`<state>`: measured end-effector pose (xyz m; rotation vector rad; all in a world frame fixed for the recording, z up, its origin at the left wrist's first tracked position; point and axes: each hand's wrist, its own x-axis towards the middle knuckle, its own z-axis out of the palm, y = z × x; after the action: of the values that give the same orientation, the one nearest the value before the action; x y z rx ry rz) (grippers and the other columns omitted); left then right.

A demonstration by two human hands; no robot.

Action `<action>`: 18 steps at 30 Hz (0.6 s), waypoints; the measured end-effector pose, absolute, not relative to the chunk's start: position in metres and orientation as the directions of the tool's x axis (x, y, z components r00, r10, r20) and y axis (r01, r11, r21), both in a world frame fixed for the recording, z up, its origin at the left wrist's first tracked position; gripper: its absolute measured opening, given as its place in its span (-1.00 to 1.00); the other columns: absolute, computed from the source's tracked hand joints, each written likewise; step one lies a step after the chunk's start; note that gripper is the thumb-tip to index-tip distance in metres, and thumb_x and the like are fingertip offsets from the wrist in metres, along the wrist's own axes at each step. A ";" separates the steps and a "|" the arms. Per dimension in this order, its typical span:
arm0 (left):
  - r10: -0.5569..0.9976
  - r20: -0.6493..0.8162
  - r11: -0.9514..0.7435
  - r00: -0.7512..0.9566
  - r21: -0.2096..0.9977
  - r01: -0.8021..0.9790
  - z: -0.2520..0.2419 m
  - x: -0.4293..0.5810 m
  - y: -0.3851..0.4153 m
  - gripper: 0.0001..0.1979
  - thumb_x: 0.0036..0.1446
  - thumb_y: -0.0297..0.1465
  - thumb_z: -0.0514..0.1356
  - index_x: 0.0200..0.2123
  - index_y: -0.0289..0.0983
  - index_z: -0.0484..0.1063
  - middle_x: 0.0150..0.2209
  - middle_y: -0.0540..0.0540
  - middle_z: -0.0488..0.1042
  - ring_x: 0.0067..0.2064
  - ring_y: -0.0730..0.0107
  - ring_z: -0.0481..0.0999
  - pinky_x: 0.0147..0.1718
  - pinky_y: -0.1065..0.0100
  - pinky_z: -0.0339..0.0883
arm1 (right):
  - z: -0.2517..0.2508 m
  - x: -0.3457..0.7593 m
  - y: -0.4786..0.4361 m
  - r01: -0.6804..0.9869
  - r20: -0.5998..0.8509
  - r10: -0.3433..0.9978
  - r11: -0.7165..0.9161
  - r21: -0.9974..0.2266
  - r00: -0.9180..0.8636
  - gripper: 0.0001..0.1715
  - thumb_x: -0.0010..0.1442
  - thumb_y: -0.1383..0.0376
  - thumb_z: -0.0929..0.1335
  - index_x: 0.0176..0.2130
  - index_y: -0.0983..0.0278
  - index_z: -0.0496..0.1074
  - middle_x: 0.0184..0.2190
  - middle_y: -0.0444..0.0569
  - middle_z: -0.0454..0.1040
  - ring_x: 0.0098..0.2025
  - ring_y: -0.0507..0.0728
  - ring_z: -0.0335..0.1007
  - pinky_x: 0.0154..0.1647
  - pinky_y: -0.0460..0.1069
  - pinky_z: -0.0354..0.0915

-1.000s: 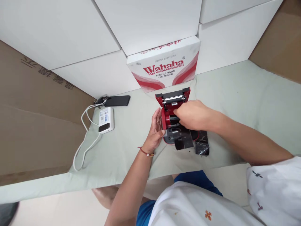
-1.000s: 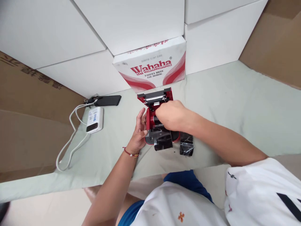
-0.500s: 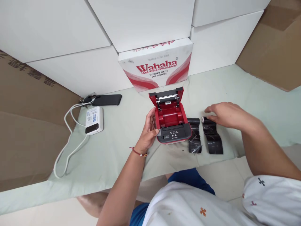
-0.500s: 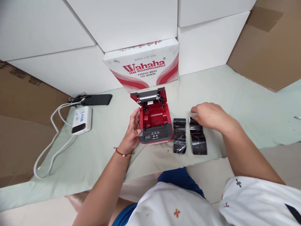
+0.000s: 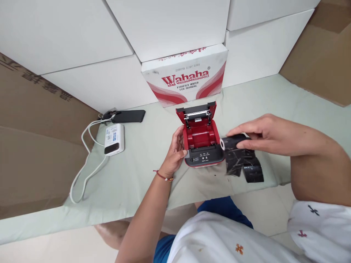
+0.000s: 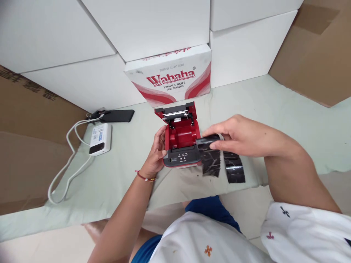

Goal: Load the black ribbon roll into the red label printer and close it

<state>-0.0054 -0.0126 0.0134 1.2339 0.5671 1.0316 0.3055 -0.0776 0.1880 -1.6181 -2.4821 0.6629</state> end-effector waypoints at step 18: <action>0.864 0.171 -0.002 0.474 0.941 -0.337 0.015 -0.005 -0.012 -0.07 0.06 -0.10 0.49 0.45 0.06 0.21 0.53 -0.10 0.15 0.60 -0.10 0.01 0.57 -0.13 -0.14 | 0.153 0.210 -0.020 0.898 -0.308 0.845 0.426 -0.106 -0.437 -0.70 0.36 0.30 0.31 -0.05 0.26 0.62 -0.11 0.15 0.70 -0.06 0.34 0.65 -0.18 0.07 0.35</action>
<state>-0.0049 -0.0123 0.0145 1.2294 0.5466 1.0221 0.2101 -0.0197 0.1535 -1.7523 -2.8227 0.4315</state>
